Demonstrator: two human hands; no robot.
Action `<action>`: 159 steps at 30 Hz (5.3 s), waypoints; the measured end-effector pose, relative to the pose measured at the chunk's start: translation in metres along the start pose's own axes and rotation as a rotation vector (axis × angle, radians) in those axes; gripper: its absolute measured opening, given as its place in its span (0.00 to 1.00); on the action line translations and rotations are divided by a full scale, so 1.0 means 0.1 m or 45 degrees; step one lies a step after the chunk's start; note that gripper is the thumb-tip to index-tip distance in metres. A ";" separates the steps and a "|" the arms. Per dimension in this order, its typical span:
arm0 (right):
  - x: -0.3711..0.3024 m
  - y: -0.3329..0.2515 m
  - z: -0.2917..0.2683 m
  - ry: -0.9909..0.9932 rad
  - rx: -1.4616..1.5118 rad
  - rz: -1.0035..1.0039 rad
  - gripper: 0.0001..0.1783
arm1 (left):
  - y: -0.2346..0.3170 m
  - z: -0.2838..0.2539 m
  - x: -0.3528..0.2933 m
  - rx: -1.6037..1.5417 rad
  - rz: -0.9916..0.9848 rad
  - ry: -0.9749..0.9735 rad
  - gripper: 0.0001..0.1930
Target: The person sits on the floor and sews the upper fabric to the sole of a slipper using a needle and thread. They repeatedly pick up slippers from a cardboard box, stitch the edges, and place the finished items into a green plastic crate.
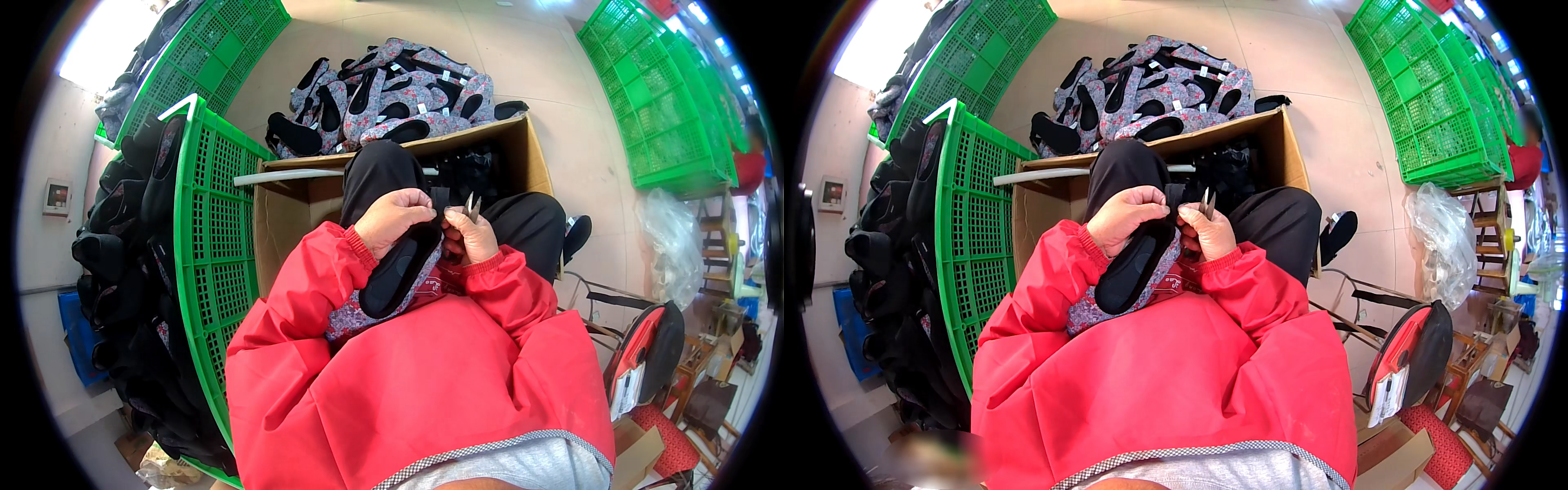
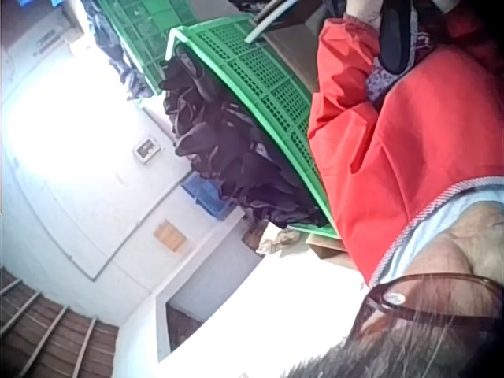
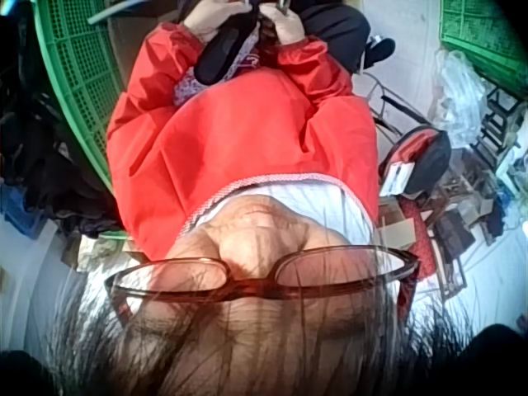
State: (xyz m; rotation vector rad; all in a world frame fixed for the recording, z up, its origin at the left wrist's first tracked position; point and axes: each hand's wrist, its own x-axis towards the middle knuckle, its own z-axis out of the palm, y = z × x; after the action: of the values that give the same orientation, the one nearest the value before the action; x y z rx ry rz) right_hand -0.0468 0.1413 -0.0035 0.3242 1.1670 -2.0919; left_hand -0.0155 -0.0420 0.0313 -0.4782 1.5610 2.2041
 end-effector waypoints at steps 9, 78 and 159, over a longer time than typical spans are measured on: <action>0.05 -0.08 -0.07 -0.066 0.052 -0.124 0.08 | 0.00 -0.02 -0.01 -0.013 0.018 0.013 0.02; -0.11 -0.49 -0.03 -0.547 -0.957 0.115 0.08 | -0.01 0.03 0.11 -0.060 -0.016 0.023 0.03; -0.19 -0.26 -0.01 -0.289 -1.155 -0.271 0.09 | -0.03 0.06 0.13 0.032 -0.002 0.082 0.03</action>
State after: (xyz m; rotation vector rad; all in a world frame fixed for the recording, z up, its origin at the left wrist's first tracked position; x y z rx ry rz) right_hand -0.0512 0.1592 0.0225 -0.4639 1.8984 -1.4897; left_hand -0.0250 -0.0340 0.0241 -0.5481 1.6183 2.1852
